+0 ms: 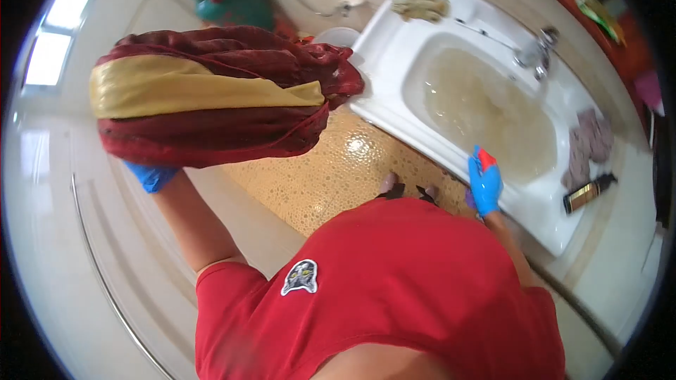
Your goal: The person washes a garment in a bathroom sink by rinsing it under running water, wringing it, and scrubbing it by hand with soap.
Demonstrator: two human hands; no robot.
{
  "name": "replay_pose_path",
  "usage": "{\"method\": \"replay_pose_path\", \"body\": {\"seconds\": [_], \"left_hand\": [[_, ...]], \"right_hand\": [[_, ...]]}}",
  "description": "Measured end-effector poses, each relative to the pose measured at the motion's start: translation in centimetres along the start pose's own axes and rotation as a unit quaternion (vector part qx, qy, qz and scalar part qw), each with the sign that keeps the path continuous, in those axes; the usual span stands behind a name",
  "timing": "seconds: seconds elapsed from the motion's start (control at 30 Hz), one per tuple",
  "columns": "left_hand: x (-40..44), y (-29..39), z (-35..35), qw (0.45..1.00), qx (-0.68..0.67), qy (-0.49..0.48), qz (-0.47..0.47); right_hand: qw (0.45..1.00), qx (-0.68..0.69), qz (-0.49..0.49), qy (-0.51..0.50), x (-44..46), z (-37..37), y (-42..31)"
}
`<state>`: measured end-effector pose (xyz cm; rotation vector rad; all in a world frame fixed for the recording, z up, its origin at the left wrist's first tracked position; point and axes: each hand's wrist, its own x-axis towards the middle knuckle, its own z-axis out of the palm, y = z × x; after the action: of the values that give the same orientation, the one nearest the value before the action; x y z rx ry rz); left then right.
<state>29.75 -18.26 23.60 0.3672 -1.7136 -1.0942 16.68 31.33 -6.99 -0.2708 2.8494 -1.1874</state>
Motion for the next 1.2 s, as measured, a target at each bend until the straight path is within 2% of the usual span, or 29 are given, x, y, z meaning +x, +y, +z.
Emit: {"method": "replay_pose_path", "body": {"seconds": [0.1, 0.2, 0.23, 0.27, 0.37, 0.43, 0.47, 0.57, 0.67, 0.77, 0.83, 0.87, 0.97, 1.0, 1.03, 1.07, 1.1, 1.13, 1.2], "left_hand": [[-1.6, -0.4, -2.3, 1.0, -0.007, 0.012, -0.014], [-2.7, -0.9, -3.4, 0.994, -0.083, 0.006, -0.07], [-3.5, -2.0, -4.6, 0.982, -0.163, 0.018, -0.088], [-3.5, -2.9, -5.0, 0.987, -0.116, 0.028, -0.105], [-4.9, -7.3, -8.1, 0.986, -0.106, 0.05, -0.116], [-5.9, -10.5, -9.8, 0.988, -0.079, 0.035, -0.13], [-6.4, -12.5, -10.9, 0.985, -0.068, 0.068, -0.145], [-8.9, -18.3, -16.3, 0.964, -0.047, 0.195, -0.177], [-10.7, -23.6, -21.4, 0.958, 0.001, 0.226, -0.18], [-12.8, -27.4, -24.7, 0.93, 0.033, 0.317, -0.183], [-13.8, -28.7, -24.3, 0.91, 0.121, 0.342, -0.2], [-14.3, -30.3, -25.8, 0.913, 0.069, 0.336, -0.221], [-14.9, -34.3, -27.8, 0.91, 0.087, 0.304, -0.267], [-15.8, -35.7, -29.0, 0.898, 0.024, 0.291, -0.328], [-15.6, -35.6, -28.1, 0.885, 0.037, 0.288, -0.365], [-16.9, -39.5, -30.8, 0.892, 0.091, 0.281, -0.341], [-15.7, -38.8, -28.8, 0.851, 0.069, 0.348, -0.388], [-18.1, -44.1, -33.4, 0.854, 0.168, 0.3, -0.389], [-18.8, -47.3, -35.8, 0.823, 0.156, 0.322, -0.441]], "right_hand": [[0.998, 0.055, 0.023, -0.016, 0.3, -0.1, 0.4], [0.996, 0.083, 0.042, -0.016, 0.2, 0.3, 0.5], [0.997, 0.072, 0.036, -0.015, 0.2, 0.4, 0.7], [0.997, 0.063, 0.033, -0.014, 0.3, 0.5, 0.8], [0.998, 0.031, 0.03, -0.05, 0.8, 0.2, 1.7], [0.993, 0.111, 0.019, -0.046, 0.6, 0.3, 2.7], [0.988, 0.149, 0.01, -0.041, 1.0, 0.4, 3.0], [0.988, 0.147, 0.005, -0.048, 1.4, 0.1, 3.5], [0.981, 0.163, 0.088, -0.055, 2.0, 0.2, 0.6], [0.984, 0.157, 0.072, -0.044, 3.4, 2.6, -2.4], [0.984, 0.157, 0.077, -0.034, 4.9, 5.3, -5.7], [0.984, 0.156, 0.084, -0.019, 5.8, 6.5, -7.1], [0.997, 0.066, 0.048, -0.003, 8.2, 11.3, -8.5], [0.992, 0.097, 0.086, 0.003, 8.5, 12.7, -9.7], [0.996, 0.041, 0.079, 0.0, 8.6, 13.8, -11.0], [0.992, -0.013, 0.122, -0.032, 9.2, 14.2, -11.9], [0.994, 0.01, 0.107, 0.01, 8.9, 15.1, -12.3], [0.998, -0.03, 0.041, 0.041, 8.8, 15.4, -12.5], [0.993, -0.084, 0.065, 0.045, 8.3, 15.3, -12.5]]}}
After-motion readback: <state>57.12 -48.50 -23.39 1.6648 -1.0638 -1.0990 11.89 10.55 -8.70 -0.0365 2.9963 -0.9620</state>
